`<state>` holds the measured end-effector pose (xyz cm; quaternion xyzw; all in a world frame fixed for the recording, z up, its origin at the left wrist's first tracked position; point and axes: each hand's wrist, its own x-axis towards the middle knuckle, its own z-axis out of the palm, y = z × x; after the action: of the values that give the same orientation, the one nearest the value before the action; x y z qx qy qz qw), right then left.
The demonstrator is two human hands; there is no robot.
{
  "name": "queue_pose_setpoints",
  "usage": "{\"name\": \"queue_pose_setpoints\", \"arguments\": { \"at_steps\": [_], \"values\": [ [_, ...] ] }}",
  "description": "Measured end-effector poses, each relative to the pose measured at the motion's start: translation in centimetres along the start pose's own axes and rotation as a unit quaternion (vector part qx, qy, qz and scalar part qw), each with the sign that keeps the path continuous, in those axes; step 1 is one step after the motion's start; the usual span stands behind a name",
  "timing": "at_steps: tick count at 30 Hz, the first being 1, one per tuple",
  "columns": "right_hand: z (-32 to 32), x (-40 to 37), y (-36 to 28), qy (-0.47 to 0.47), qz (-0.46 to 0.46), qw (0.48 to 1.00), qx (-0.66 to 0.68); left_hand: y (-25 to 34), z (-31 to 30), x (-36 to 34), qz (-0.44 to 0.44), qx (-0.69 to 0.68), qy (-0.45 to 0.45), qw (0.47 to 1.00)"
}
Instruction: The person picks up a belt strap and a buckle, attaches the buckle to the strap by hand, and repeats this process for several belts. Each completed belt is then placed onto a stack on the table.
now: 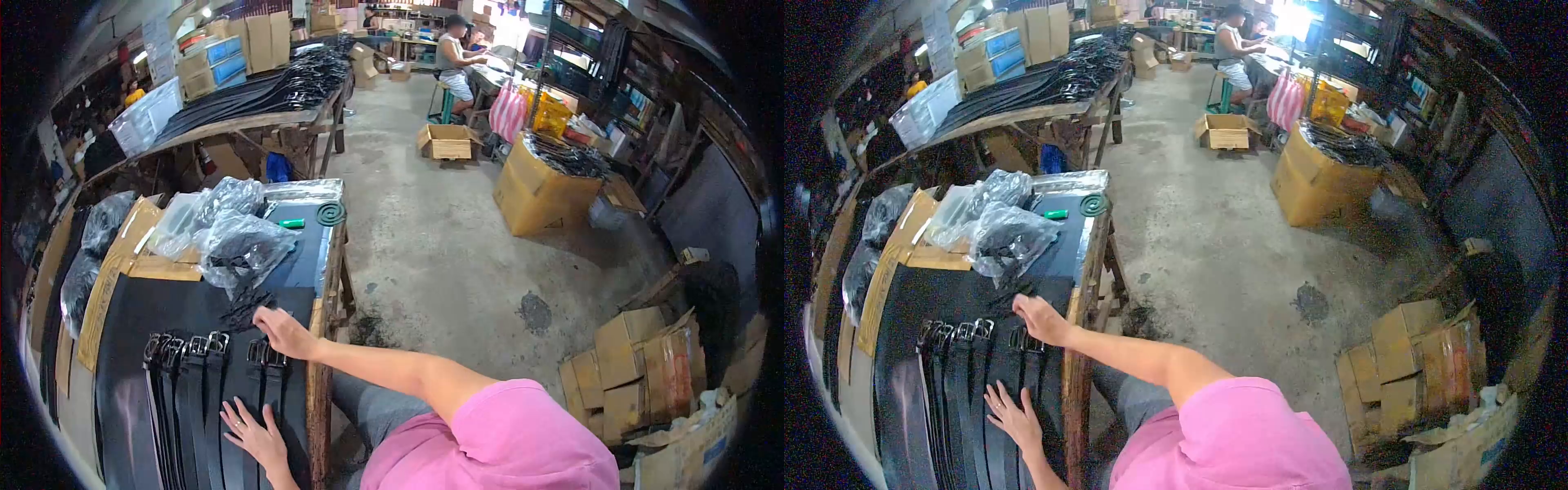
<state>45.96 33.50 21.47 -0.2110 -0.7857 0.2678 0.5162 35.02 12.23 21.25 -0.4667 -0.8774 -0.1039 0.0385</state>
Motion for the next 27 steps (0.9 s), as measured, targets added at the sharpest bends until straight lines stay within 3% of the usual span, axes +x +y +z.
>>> {"name": "queue_pose_setpoints", "arguments": {
  "at_steps": [4,8,15,27],
  "values": [
    [0.5,-0.3,1.0,0.045,0.055,0.997,0.042,-0.3,0.1,-0.1,0.018,-0.007,0.005,1.000],
    [0.4,-0.3,0.8,-0.008,0.109,0.992,0.060,0.8,-1.9,-0.7,0.033,-0.025,-0.025,0.999],
    [0.9,-0.4,1.1,-0.018,-0.014,0.999,-0.045,0.4,-0.7,-0.9,0.088,-0.094,0.008,0.992],
    [1.1,-1.0,0.9,-0.056,-0.022,0.998,-0.031,1.2,-1.7,-1.2,0.108,-0.095,0.003,0.990]
  ]
}}
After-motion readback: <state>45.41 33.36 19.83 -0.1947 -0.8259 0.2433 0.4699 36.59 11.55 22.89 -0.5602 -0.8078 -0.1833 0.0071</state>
